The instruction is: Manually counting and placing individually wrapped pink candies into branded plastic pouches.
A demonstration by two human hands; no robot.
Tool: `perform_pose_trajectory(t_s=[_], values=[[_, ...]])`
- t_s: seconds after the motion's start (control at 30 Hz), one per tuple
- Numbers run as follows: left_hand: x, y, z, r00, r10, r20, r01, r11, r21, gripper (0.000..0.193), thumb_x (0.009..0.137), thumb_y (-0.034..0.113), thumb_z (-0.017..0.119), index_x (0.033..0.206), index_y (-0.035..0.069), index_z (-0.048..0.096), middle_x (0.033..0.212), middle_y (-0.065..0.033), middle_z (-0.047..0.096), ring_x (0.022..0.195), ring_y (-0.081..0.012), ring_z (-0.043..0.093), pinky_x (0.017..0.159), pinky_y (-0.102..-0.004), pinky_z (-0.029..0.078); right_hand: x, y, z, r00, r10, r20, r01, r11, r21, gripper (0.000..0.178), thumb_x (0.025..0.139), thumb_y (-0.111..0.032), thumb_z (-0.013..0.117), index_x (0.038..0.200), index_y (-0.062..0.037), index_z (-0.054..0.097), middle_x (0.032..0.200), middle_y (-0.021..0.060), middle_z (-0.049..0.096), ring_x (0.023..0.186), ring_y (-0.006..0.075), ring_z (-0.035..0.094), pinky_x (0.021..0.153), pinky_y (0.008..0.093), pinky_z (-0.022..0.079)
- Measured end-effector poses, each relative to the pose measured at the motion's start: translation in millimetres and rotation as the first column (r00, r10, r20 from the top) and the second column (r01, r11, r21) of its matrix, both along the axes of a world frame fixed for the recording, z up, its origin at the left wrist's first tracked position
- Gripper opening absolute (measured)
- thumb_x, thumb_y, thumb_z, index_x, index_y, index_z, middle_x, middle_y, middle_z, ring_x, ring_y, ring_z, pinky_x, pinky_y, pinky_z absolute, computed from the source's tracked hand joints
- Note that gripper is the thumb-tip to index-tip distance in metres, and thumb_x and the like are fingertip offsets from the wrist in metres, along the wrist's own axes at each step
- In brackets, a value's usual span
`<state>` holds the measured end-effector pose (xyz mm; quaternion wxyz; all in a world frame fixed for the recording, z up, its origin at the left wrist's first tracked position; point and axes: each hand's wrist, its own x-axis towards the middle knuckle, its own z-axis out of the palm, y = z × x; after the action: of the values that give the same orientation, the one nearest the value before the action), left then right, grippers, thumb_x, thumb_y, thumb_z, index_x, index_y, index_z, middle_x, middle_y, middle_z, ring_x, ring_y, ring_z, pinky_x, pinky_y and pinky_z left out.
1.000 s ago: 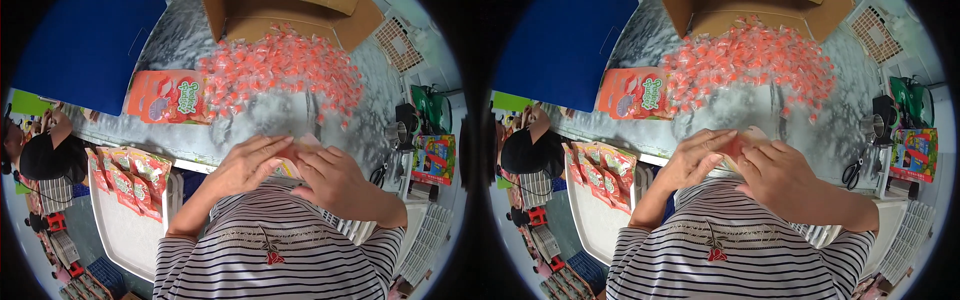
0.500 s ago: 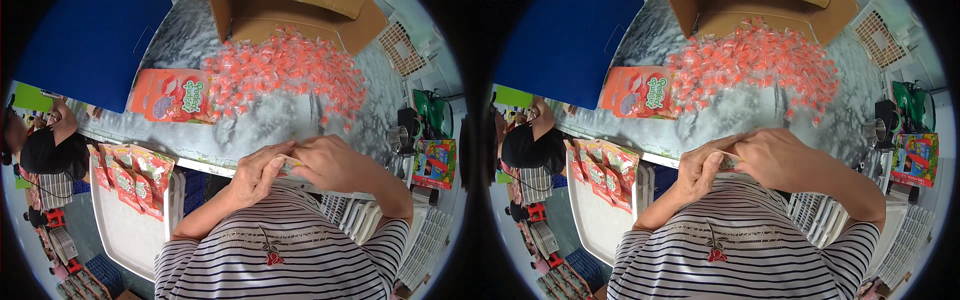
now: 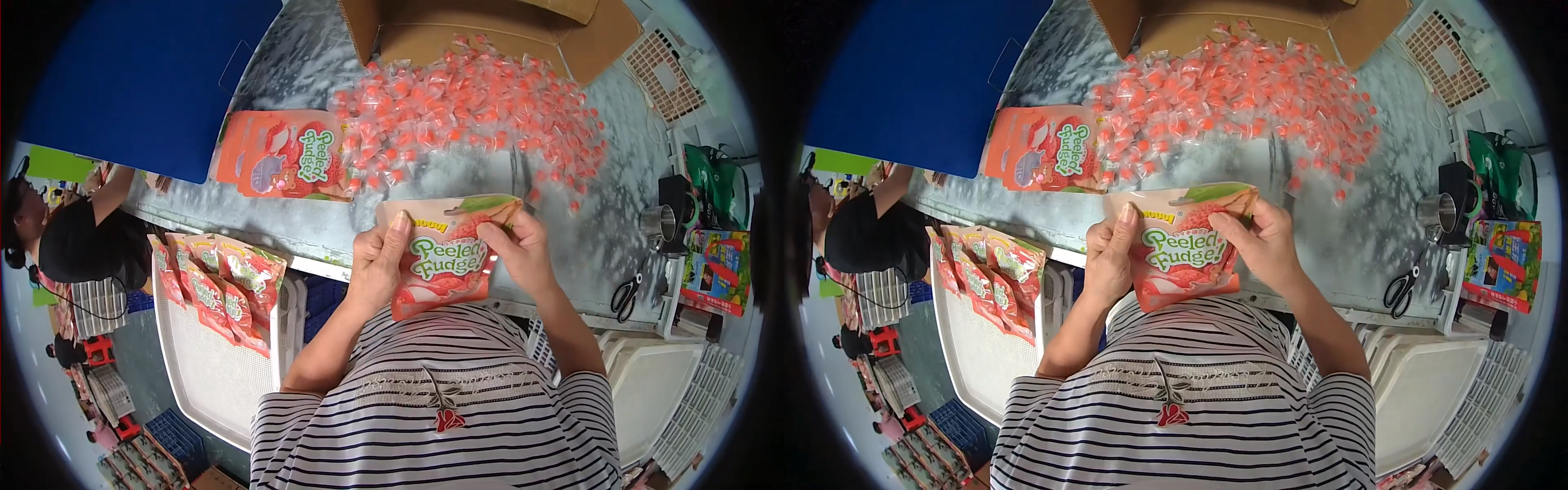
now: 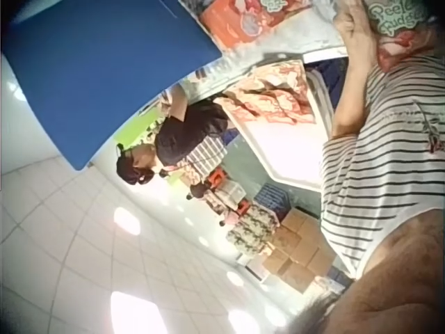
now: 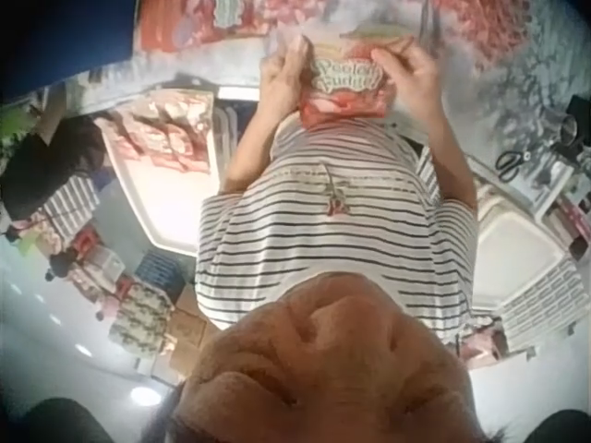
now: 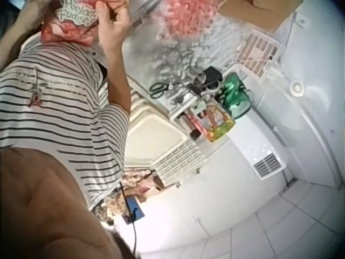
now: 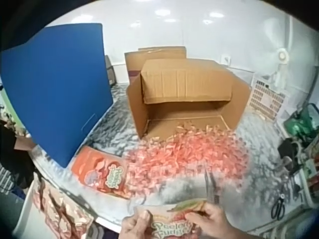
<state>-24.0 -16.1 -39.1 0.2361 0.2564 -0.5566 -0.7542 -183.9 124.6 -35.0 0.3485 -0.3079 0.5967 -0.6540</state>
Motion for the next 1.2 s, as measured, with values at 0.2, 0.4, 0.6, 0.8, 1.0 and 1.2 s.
perform_pose_trajectory(t_s=[0.2,0.4,0.6,0.8,1.0,1.2], values=[[-3,4,1,0.996,0.038,0.084,-0.026,0.99,-0.136,0.028,0.097,0.023,0.057,0.095,-0.004,0.067,0.079,0.0004,0.065,0.07,-0.003,0.052,0.061,-0.0218,0.045,3,4,-15,0.986,-0.109,-0.126,0.111,0.994,0.009,0.01,0.09,-0.006,0.063,0.097,0.001,0.066,0.084,0.0001,0.067,0.074,0.0037,0.057,0.067,0.021,0.047],[-4,9,-18,0.992,0.107,-0.06,-0.105,0.994,0.038,0.024,0.095,0.019,0.06,0.093,-0.003,0.068,0.078,0.0008,0.066,0.069,-0.0029,0.052,0.06,-0.0204,0.044,3,5,-11,0.977,-0.11,-0.181,0.115,0.993,0.016,0.009,0.09,-0.006,0.062,0.092,0.0021,0.066,0.082,0.0005,0.066,0.074,0.0046,0.056,0.067,0.0218,0.046],[-8,1,1,0.999,-0.049,0.023,0.049,0.999,0.015,0.02,0.092,0.015,0.064,0.098,-0.003,0.069,0.087,-0.0025,0.069,0.075,-0.0042,0.057,0.066,-0.0213,0.048,-4,2,-12,0.999,-0.016,-0.048,0.018,0.999,0.043,0.014,0.089,-0.006,0.064,0.099,0.0018,0.069,0.08,-0.002,0.066,0.071,0.0021,0.055,0.062,0.0193,0.045],[-3,1,12,0.995,-0.063,0.079,0.061,0.998,0.025,0.019,0.086,0.004,0.064,0.103,-0.004,0.068,0.09,-0.0033,0.07,0.078,-0.0039,0.058,0.071,-0.0214,0.05,8,-6,8,0.994,0.075,-0.086,-0.067,0.994,0.087,0.011,0.087,-0.002,0.064,0.096,0.0025,0.069,0.076,-0.0027,0.064,0.065,0.0016,0.052,0.055,0.0184,0.042],[20,-9,5,0.997,-0.065,-0.043,0.062,0.996,-0.066,0.015,0.084,0.008,0.069,0.096,-0.001,0.071,0.089,-0.0029,0.069,0.075,-0.005,0.056,0.064,-0.0215,0.047,27,-17,35,0.979,0.131,-0.158,-0.099,0.975,0.197,0.019,0.087,-0.001,0.062,0.105,0.0041,0.067,0.088,0.0014,0.066,0.076,0.005,0.058,0.067,0.0199,0.046],[119,-38,54,0.995,0.066,0.079,-0.051,0.984,-0.168,0.028,0.082,0.009,0.072,0.108,-0.001,0.066,0.085,0.0004,0.064,0.077,-0.0055,0.057,0.066,-0.0225,0.047,65,-69,56,0.834,0.495,-0.245,-0.4,0.847,0.349,0.014,0.089,-0.005,0.062,0.098,0.005,0.067,0.077,-0.0023,0.062,0.069,0.0021,0.051,0.059,0.0189,0.041]])
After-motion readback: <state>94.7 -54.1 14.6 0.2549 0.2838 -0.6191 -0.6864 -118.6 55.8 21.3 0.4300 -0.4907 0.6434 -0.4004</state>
